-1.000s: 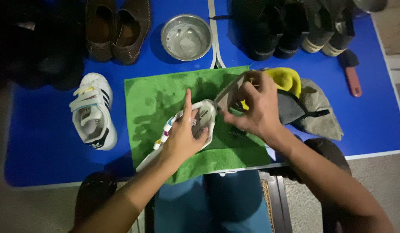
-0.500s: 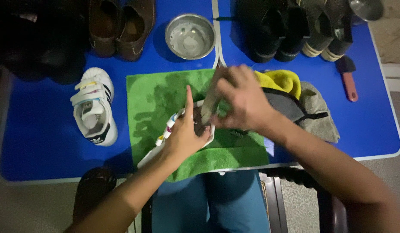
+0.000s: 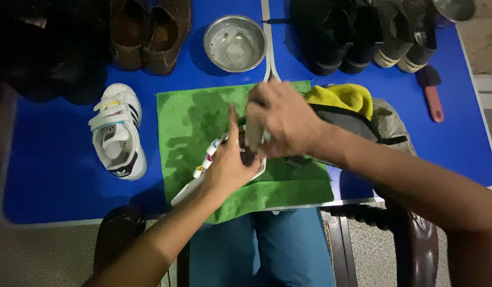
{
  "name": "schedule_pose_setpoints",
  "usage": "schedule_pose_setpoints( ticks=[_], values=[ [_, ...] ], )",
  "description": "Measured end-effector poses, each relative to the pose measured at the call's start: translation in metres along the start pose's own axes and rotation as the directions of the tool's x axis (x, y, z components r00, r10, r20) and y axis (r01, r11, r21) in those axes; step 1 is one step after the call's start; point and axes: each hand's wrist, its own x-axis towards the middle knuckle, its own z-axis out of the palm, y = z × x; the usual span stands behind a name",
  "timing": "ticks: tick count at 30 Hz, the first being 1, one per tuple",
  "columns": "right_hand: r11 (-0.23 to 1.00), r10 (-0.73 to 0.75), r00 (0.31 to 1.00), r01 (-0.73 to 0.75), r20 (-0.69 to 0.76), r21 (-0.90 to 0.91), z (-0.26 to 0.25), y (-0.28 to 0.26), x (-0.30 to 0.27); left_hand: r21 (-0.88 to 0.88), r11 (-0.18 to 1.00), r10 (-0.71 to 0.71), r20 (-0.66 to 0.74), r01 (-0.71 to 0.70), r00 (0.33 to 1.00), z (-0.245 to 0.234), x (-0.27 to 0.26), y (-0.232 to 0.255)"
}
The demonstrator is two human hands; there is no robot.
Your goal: Cleaning a white sneaker using a brush and cloth on a workbench
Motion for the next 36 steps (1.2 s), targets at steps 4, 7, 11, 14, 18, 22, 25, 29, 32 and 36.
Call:
schedule_pose_setpoints(
  ticks=[4,7,11,14,18,22,25,29,32,36],
  values=[
    [1.000,-0.012,1.000,0.012,0.007,0.008,-0.014,0.004,0.005,0.010,1.000,0.005,0.017,-0.005,1.000,-0.006,-0.002,0.009],
    [0.998,-0.056,0.998,0.056,-0.017,0.021,-0.012,-0.003,0.004,-0.009,1.000,0.019,0.000,-0.019,1.000,-0.005,0.001,0.009],
    [0.994,-0.035,0.999,0.035,-0.002,-0.108,-0.011,-0.004,0.006,0.021,0.999,-0.027,-0.002,0.027,1.000,0.002,0.001,0.002],
    [0.994,-0.021,1.000,0.022,0.016,-0.107,-0.010,-0.009,0.005,0.020,0.999,-0.034,0.001,0.034,0.999,0.002,0.001,-0.001],
    [0.999,0.023,1.000,-0.023,0.000,-0.042,-0.009,0.014,0.006,0.010,0.998,-0.060,0.017,0.059,0.998,0.003,0.005,-0.005],
    [0.982,-0.043,0.998,0.050,-0.043,0.182,-0.017,-0.008,0.003,-0.014,1.000,0.006,-0.005,-0.006,1.000,0.000,0.005,-0.001],
    [0.998,-0.003,0.999,0.006,-0.050,0.055,-0.014,-0.002,0.000,0.019,1.000,-0.017,0.039,0.017,0.999,-0.003,0.002,0.001],
    [0.998,0.046,0.999,-0.046,-0.012,-0.032,-0.024,-0.011,-0.007,0.019,0.997,-0.079,0.050,0.078,0.996,-0.005,0.001,0.005],
    [0.991,0.108,0.994,-0.109,-0.017,-0.077,-0.020,-0.003,-0.017,0.002,0.999,-0.049,0.043,0.049,0.998,-0.004,0.003,0.005],
    [0.988,0.137,0.990,-0.134,-0.030,0.073,-0.014,-0.018,-0.031,-0.036,0.998,-0.043,0.038,0.044,0.998,-0.005,0.000,0.005]
  ],
)
